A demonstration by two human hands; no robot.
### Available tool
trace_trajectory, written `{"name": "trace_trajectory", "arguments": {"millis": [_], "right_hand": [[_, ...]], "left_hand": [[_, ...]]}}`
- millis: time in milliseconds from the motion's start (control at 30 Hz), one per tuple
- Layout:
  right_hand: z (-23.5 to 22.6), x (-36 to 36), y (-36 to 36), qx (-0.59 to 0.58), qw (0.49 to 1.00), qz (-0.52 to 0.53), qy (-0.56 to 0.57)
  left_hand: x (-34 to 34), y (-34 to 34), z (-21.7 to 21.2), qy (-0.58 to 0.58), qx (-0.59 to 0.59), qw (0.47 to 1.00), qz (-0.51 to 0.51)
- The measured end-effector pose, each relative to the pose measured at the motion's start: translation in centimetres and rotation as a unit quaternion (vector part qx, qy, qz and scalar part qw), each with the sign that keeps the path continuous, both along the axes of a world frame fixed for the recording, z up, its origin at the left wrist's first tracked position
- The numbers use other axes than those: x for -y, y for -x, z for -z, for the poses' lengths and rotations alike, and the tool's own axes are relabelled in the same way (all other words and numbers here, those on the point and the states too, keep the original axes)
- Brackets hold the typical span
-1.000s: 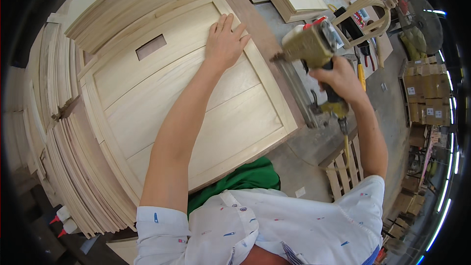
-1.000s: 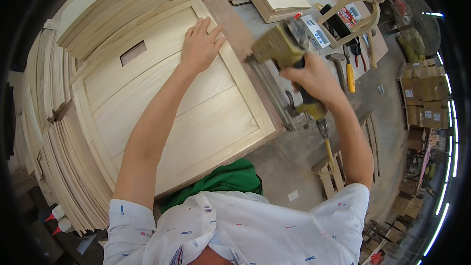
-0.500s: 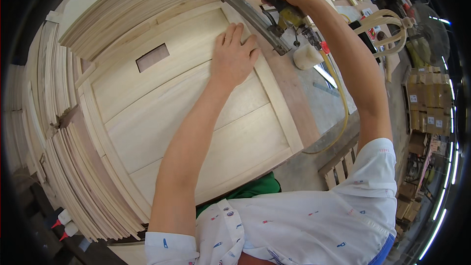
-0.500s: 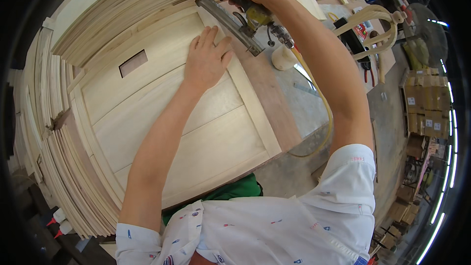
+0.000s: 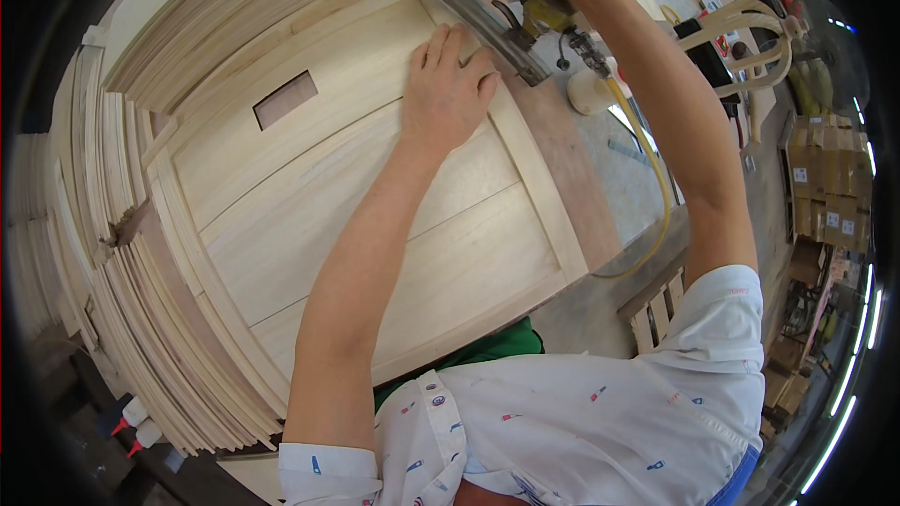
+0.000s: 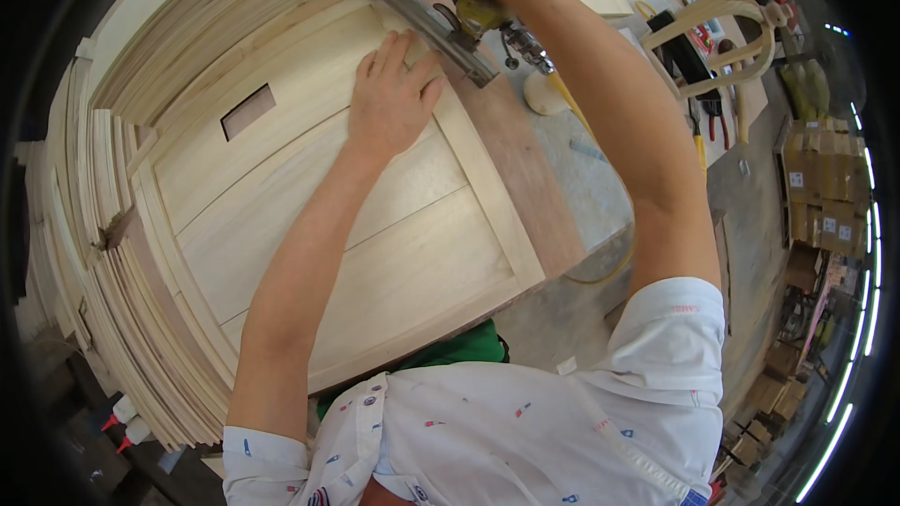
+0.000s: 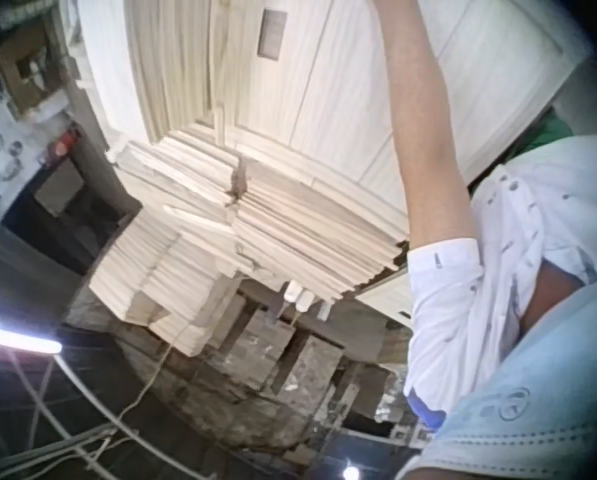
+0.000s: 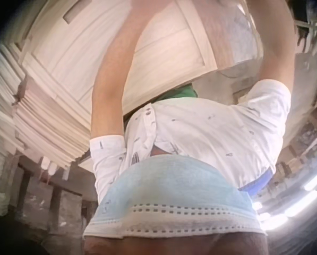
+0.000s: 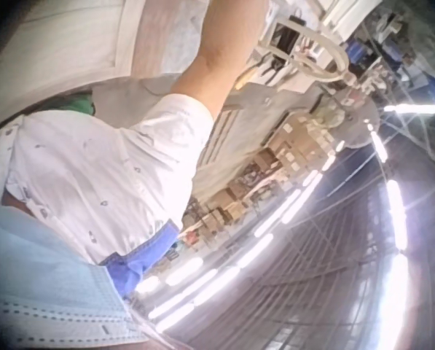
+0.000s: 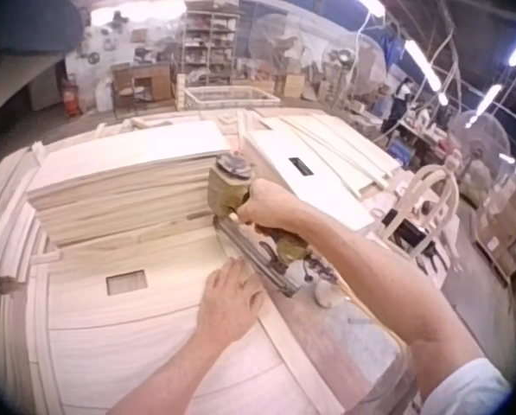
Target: Assemble wooden panels by applying glue and securing wooden strips with a pneumatic nailer.
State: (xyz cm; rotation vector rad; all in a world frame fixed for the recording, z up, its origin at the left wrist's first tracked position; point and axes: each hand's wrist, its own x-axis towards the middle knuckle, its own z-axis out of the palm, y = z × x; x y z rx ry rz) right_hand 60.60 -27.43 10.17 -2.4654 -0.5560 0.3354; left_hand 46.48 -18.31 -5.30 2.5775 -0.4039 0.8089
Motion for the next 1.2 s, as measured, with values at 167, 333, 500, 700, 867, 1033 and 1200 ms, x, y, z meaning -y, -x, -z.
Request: {"name": "trace_trajectory", "arguments": {"millis": [167,333,500,700,867,1033,1200], "right_hand": [[-1.4,1.4,1.7,-0.010,1.000,0.023,-0.001],[-3.0,9.7,9.1,-0.004,0.999,0.030,-0.041],[-2.3,17.1,19.2,-0.061,0.993,0.101,-0.024],[-1.1,23.9,27.6,-0.101,0.970,0.213,-0.053],[1.0,25.2,29.3,-0.056,0.976,0.199,-0.063],[1.0,24.8,29.1,-0.105,0.968,0.218,-0.065],[-0.2,24.2,30.4,-0.056,0.978,0.200,-0.019]], "left_hand": [[0.3,0.0,-0.1,-0.002,-0.002,1.000,-0.006],[0.5,0.0,0.5,-0.047,-0.021,0.999,0.003],[-0.9,0.8,0.8,-0.066,-0.027,0.997,0.006],[3.4,6.5,0.4,-0.040,-0.056,0.986,0.152],[6.9,14.1,-1.8,-0.034,-0.128,0.960,0.246],[6.9,14.4,-1.0,-0.077,-0.133,0.955,0.254],[7.4,15.2,-1.1,-0.074,-0.124,0.960,0.238]]}}
